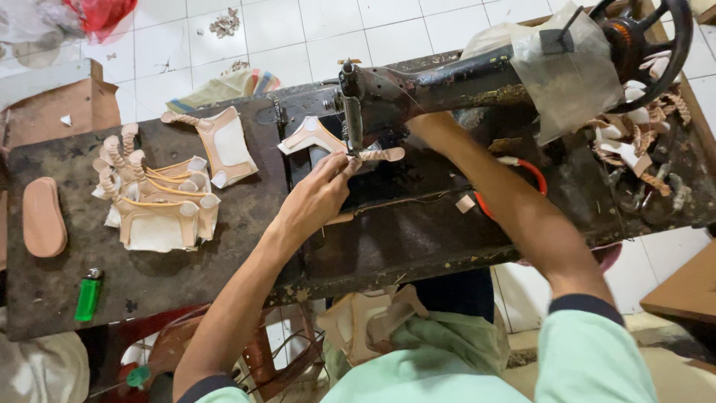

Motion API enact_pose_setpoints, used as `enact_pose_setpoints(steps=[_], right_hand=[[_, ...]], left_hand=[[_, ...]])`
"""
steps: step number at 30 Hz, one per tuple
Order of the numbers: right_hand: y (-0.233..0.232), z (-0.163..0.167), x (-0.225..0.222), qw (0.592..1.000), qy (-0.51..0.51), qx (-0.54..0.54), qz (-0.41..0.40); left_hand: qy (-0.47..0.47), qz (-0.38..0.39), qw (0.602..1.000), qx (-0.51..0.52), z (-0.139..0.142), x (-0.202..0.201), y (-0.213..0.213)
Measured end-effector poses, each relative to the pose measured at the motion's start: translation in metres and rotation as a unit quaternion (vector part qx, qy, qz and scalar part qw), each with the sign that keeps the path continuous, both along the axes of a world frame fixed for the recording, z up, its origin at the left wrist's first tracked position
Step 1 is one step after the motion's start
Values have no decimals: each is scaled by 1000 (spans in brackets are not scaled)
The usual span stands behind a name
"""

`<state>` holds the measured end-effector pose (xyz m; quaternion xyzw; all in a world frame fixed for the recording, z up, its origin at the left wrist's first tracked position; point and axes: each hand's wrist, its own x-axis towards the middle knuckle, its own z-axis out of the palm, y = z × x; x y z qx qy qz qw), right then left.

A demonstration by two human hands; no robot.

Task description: The person uses a sewing machine to stitch beige shoe parts, repeatedly attaching elastic straps and trimming excess thread with scissors. The person handles multiple shoe components, aligns them under the needle, and cuts threads after each stitch.

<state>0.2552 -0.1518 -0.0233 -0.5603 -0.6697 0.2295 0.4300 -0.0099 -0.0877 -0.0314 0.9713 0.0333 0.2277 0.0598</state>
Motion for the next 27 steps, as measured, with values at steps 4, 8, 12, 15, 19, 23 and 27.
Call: enact_pose_setpoints(steps=[4,8,12,15,19,23,27], right_hand=[[32,-16,24,951,287,71,94],[-12,-14,8,956,-67,-249,-136],[-45,-9,-6,986,-164,-18,-22],[-48,-8,-9,978,-197,62,-22],[-44,-8,-12,980,-188,47,-36],[-43,-7,-12,980,-187,43,-52],[-39,-9,-11,980,-188,39,-48]], left_hand=[[0,7,1000,-8,0,1,0],[2,8,999,39,-3,4,-2],[8,9,1000,5,-2,2,-4],[4,3,999,-37,1,1,-4],[-4,4,998,-60,4,2,-4],[-16,-16,995,-95,5,4,0],[-9,-32,992,-121,7,5,6]])
